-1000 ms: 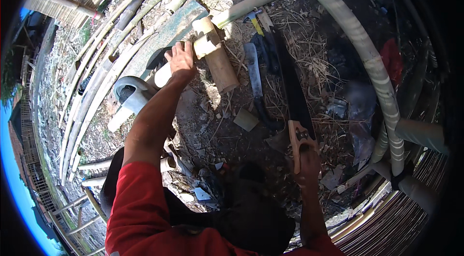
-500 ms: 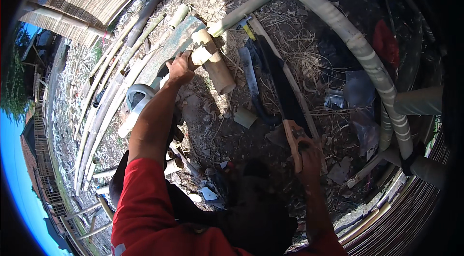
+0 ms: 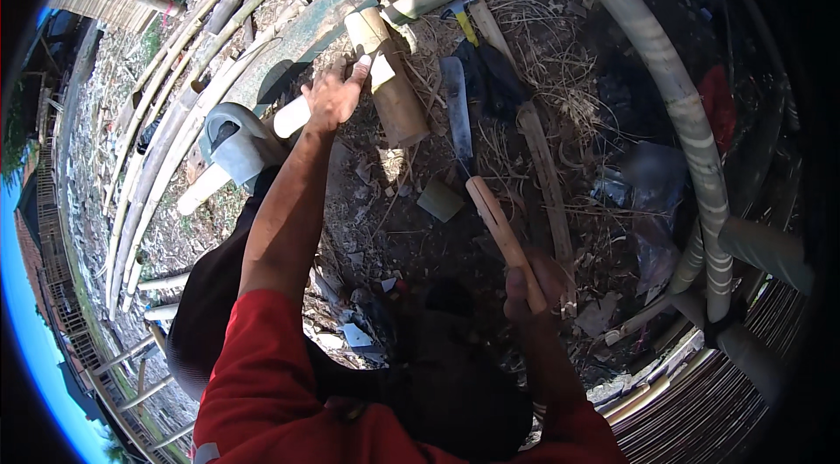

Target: The person cuts a bamboo pole with a handsaw, fits bamboo pieces into a bamboo frame, secures the joints using a hammer, and sorts bamboo poles on the ground.

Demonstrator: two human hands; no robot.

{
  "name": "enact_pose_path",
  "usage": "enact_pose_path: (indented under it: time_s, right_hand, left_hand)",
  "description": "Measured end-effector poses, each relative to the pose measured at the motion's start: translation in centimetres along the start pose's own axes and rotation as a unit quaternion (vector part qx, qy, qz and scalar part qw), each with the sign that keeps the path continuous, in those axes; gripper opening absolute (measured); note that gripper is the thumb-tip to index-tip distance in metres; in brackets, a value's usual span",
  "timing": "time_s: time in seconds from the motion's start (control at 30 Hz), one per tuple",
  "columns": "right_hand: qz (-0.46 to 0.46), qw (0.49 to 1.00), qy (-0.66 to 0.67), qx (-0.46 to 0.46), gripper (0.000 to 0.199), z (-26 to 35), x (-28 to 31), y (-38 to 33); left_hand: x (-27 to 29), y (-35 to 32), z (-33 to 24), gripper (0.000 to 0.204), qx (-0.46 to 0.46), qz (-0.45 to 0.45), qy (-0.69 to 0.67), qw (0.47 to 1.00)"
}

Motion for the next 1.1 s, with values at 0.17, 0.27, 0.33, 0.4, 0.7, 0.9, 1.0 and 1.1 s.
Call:
enact_pose_path:
  time_s: [0.17, 0.27, 0.33, 0.4, 0.7, 0.9, 1.0, 1.1]
  right_hand:
    - [0.055, 0.998, 0.000, 0.033, 0.035, -0.5, -0.8, 1.1]
    - [0.063, 0.996, -0.006, 0.069, 0.037, -0.4, -0.5, 1.9]
    - [0.069, 0.994, -0.016, 0.083, 0.038, -0.1, -0.5, 2.3]
    - [0.087, 0.991, -0.003, 0.098, 0.037, 0.3, -0.7, 2.9]
    - [0.115, 0.993, 0.005, 0.029, 0.047, -0.2, 2.8, 1.2]
    - [0.153, 0.988, 0.001, -0.001, 0.049, -2.0, -3.5, 6.5]
    - [0.139, 0.990, 0.014, 0.001, 0.044, -2.6, -2.4, 4.1]
    - [0.098, 0.994, 0.025, 0.038, 0.043, -2.5, -1.2, 3.3]
  left_hand:
    - [-0.3, 0.3, 0.1, 0.099, -0.008, -0.004, 0.009, 1.000]
    - [-0.5, 0.8, 0.1, 0.087, -0.026, 0.004, 0.032, 0.999]
    - [-0.2, 1.3, 0.4, 0.086, -0.034, 0.020, 0.050, 0.998]
    - [-0.4, 1.5, 1.0, 0.085, -0.059, 0.000, 0.105, 0.993]
    - [-0.1, 2.7, 2.6, 0.094, -0.082, 0.029, 0.147, 0.985]
    - [-0.8, 3.0, 2.3, 0.100, -0.087, 0.038, 0.090, 0.991]
    - [0.0, 2.2, 1.4, 0.094, -0.114, 0.015, 0.090, 0.989]
    - [1.2, 2.3, 0.5, 0.089, -0.096, 0.023, 0.087, 0.991]
Point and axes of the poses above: each hand's wrist, its own y-axis towards the middle knuckle, its own x-axis out of the back of the hand, z = x × y, the point moved 3 cm from there along y, towards the middle knuckle, and after that the axes turned 4 degrees about -x, right-handed, at the moved point
